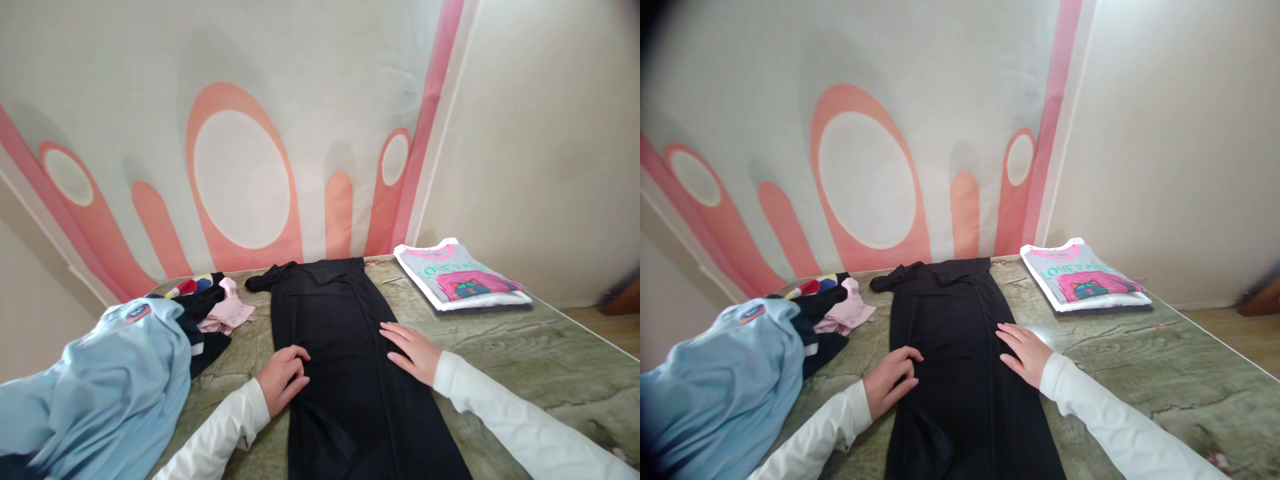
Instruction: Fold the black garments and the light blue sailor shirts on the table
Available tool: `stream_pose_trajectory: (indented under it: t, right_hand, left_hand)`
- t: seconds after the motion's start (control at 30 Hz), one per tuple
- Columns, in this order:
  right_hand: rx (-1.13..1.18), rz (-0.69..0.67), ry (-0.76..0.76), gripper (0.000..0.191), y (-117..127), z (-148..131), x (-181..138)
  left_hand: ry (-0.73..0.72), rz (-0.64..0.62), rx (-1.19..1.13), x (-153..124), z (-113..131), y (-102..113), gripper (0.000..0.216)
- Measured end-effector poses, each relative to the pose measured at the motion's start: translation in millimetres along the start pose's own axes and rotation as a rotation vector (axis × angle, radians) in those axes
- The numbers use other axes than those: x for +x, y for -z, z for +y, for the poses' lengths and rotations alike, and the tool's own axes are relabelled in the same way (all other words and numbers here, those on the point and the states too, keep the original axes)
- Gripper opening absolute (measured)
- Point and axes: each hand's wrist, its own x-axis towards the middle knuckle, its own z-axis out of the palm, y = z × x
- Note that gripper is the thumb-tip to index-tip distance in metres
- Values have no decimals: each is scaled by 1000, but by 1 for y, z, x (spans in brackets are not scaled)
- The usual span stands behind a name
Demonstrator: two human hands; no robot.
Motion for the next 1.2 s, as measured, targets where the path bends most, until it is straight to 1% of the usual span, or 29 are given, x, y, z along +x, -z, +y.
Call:
stream_pose_trajectory:
  t: [0.07,0.13,0.2,0.27,0.33,0.43,0.53,0.63,0.7,0.77,0.83,0.9,0.97,1.07,1.13,1.2]
  right_hand:
    - [-5,56,-26,49,2,1,-4]
    - [-18,87,-14,43,5,-1,-7]
    - [-12,65,44,32,8,-4,-9]
    - [24,26,100,26,13,-6,-9]
    - [68,-3,125,25,18,-7,-9]
    - [104,-46,126,31,26,-4,-11]
    - [122,-80,119,32,30,-1,-14]
    - [147,-63,120,30,29,-1,-16]
    - [167,-13,111,27,26,-4,-15]
    - [194,48,91,23,22,-8,-14]
    - [216,89,82,25,19,-13,-13]
    - [230,90,100,29,16,-17,-13]
    - [259,64,136,28,16,-22,-13]
    - [384,19,168,26,17,-28,-15]
    - [479,-1,152,25,18,-28,-15]
    - [515,8,98,23,20,-24,-11]
  left_hand:
    - [21,18,-20,-9,-1,1,21]
    - [20,35,-30,-16,0,2,21]
    - [-4,47,-25,-22,-1,2,23]
    - [-36,57,16,-24,-5,2,28]
    - [-62,71,91,-26,-11,3,35]
    - [-59,88,185,-28,-19,7,45]
    - [-11,54,168,-31,-21,12,48]
    - [37,19,116,-33,-14,18,44]
    - [61,23,105,-32,-6,21,36]
    - [60,39,99,-31,3,21,29]
    - [39,49,78,-29,9,20,28]
    - [17,21,52,-28,13,18,28]
    - [1,-36,52,-28,13,16,31]
    - [-27,-101,94,-29,12,15,39]
    - [-41,-120,106,-31,12,15,42]
    - [-55,-146,67,-30,13,16,45]
